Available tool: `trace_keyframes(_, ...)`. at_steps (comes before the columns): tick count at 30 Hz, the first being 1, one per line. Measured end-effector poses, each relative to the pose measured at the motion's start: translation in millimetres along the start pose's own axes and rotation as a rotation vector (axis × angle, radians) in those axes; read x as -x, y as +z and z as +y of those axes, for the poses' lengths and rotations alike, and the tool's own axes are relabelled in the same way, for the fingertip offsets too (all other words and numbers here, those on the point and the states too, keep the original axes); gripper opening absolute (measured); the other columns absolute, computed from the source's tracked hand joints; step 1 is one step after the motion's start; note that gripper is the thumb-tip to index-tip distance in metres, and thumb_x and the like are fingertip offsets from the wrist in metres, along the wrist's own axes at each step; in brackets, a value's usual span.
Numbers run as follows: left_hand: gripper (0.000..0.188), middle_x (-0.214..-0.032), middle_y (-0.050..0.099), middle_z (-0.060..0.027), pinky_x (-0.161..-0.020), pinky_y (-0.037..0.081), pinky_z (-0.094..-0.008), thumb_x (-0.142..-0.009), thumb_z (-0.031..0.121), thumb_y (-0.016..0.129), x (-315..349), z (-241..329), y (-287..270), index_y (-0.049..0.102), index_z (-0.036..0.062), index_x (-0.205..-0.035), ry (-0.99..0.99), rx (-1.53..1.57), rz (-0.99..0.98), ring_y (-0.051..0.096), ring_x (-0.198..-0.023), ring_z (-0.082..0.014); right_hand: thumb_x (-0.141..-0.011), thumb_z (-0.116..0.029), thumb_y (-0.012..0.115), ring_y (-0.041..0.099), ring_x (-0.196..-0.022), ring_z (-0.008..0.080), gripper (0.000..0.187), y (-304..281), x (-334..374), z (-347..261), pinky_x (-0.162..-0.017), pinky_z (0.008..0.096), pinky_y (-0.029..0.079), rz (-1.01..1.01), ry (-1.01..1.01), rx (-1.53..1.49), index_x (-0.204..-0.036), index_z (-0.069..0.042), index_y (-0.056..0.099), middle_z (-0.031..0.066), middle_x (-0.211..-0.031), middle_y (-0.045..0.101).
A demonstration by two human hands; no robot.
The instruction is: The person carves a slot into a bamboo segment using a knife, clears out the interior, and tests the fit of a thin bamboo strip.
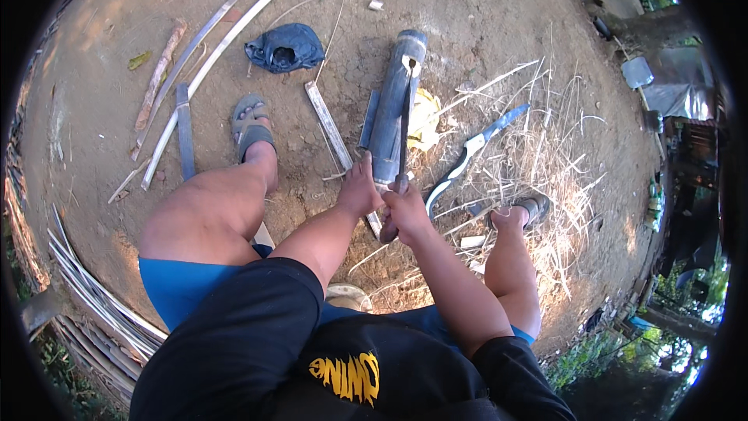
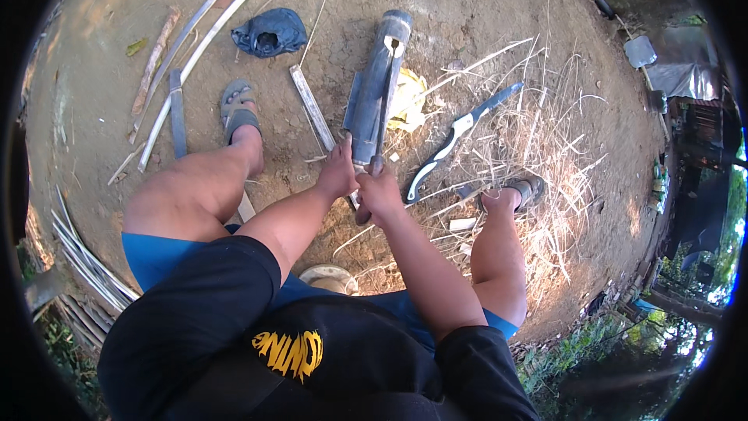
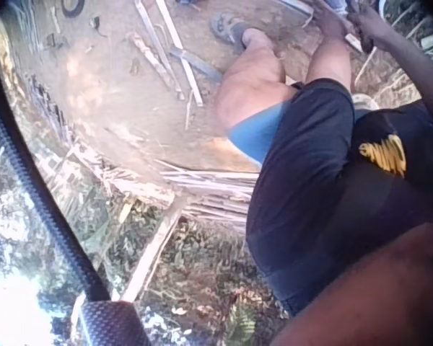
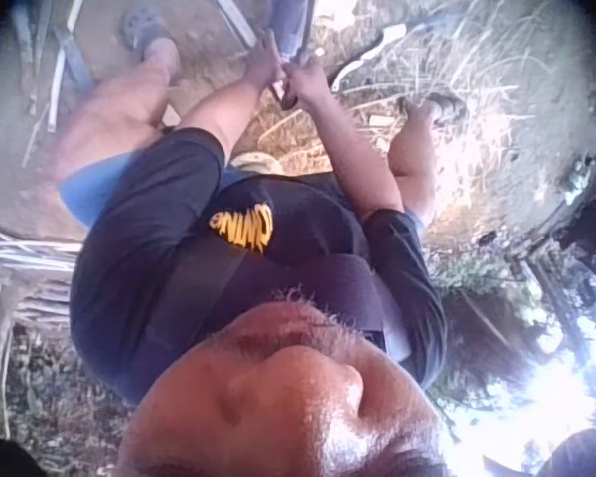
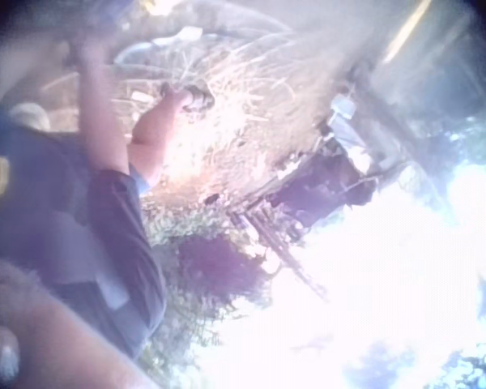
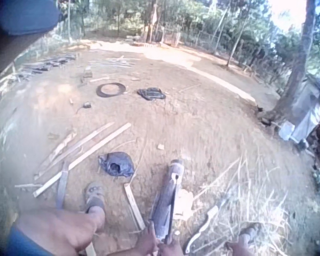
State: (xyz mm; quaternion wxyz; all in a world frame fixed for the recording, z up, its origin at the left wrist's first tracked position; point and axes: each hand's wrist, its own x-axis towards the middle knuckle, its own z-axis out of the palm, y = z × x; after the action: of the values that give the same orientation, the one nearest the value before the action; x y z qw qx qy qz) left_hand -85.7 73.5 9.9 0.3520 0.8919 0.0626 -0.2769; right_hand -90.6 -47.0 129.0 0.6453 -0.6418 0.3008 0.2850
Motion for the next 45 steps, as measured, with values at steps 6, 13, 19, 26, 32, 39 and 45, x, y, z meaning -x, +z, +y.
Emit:
trace_keyframes(6,0.127,-0.153,0.037,-0.022,-0.114,0.032,-0.0589,-0.074,0.045,0.084,-10.2,28.5,7.2,0.002,0.0113,-0.163,-0.274,-0.079,-0.04,0.036,-0.143,-0.0391,-0.093,-0.006,0.064,0.055,-0.056,0.0144,0.021,-2.0,1.5,-18.7,-0.051,0.0302,0.046,-0.111,0.026,-0.071,-0.109,-0.002,0.051,0.0041,-0.074,0.056)
trace_keyframes(13,0.133,-0.155,0.036,-0.0216,-0.115,0.028,-0.059,-0.068,0.06,0.086,-16.0,42.0,-6.9,0.005,0.0136,-0.163,-0.331,-0.088,-0.062,0.035,-0.144,-0.0395,-0.101,-0.013,0.055,0.06,-0.068,0.0163,0.014,-54.3,17.3,-204.7,-0.063,0.0302,0.054,-0.155,0.016,-0.375,-0.108,-0.001,0.056,0.0069,-0.081,0.06)
trace_keyframes(19,0.136,-0.155,0.037,-0.0195,-0.116,0.029,-0.0566,-0.067,0.058,0.088,-18.4,48.4,-5.6,0.003,0.014,-0.164,-0.346,-0.1,-0.088,0.035,-0.144,-0.0361,-0.091,-0.007,0.061,0.062,-0.068,0.018,0.054,-24.4,32.9,-33.0,-0.065,0.0307,0.055,-0.05,-0.139,0.019,-0.14,0.0,0.04,0.0082,-0.093,0.063)
trace_keyframes(26,0.137,-0.157,0.036,-0.0201,-0.117,0.028,-0.0571,-0.066,0.065,0.086,-19.5,39.5,-1.7,0.005,0.0124,-0.164,-0.324,-0.161,-0.075,0.034,-0.146,-0.0361,-0.086,-0.003,0.059,0.062,-0.066,0.0183,0.032,-43.9,45.4,-80.6,-0.061,0.0339,0.052,-0.103,0.026,-0.268,-0.116,0.002,0.047,0.0084,-0.079,0.061)
trace_keyframes(32,0.128,-0.15,0.045,-0.0213,-0.115,0.034,-0.0581,-0.067,0.065,0.085,-16.9,38.5,-7.0,0.016,0.0093,-0.16,-0.344,-0.141,-0.068,0.044,-0.14,-0.0368,-0.095,-0.015,0.059,0.064,-0.069,0.0156,0.061,-87.2,97.5,-135.5,-0.065,0.0318,0.054,-0.342,-0.185,-0.363,-0.149,-0.001,0.033,0.0089,-0.086,0.064)
trace_keyframes(39,0.115,-0.139,0.056,-0.0242,-0.11,0.044,-0.0503,-0.065,0.055,0.088,-18.4,40.8,0.9,0.033,0.0017,-0.15,-0.268,-0.018,-0.026,0.056,-0.128,-0.039,-0.093,-0.007,0.067,0.056,-0.058,0.0145,0.035,-72.3,97.4,-8.4,-0.056,0.0303,0.045,-0.01,-0.046,-0.199,-0.123,-0.001,0.05,0.0033,-0.072,0.054)
trace_keyframes(45,0.114,-0.141,0.051,-0.0234,-0.111,0.042,-0.048,-0.066,0.052,0.088,-24.4,64.1,-2.5,0.032,0.004,-0.153,-0.348,-0.074,0.079,0.051,-0.132,-0.038,-0.094,-0.014,0.07,0.056,-0.056,0.0117,0.029,-77.4,84.6,4.7,-0.051,0.0285,0.045,0.015,-0.082,-0.04,-0.115,-0.001,0.053,0.0033,-0.072,0.057)
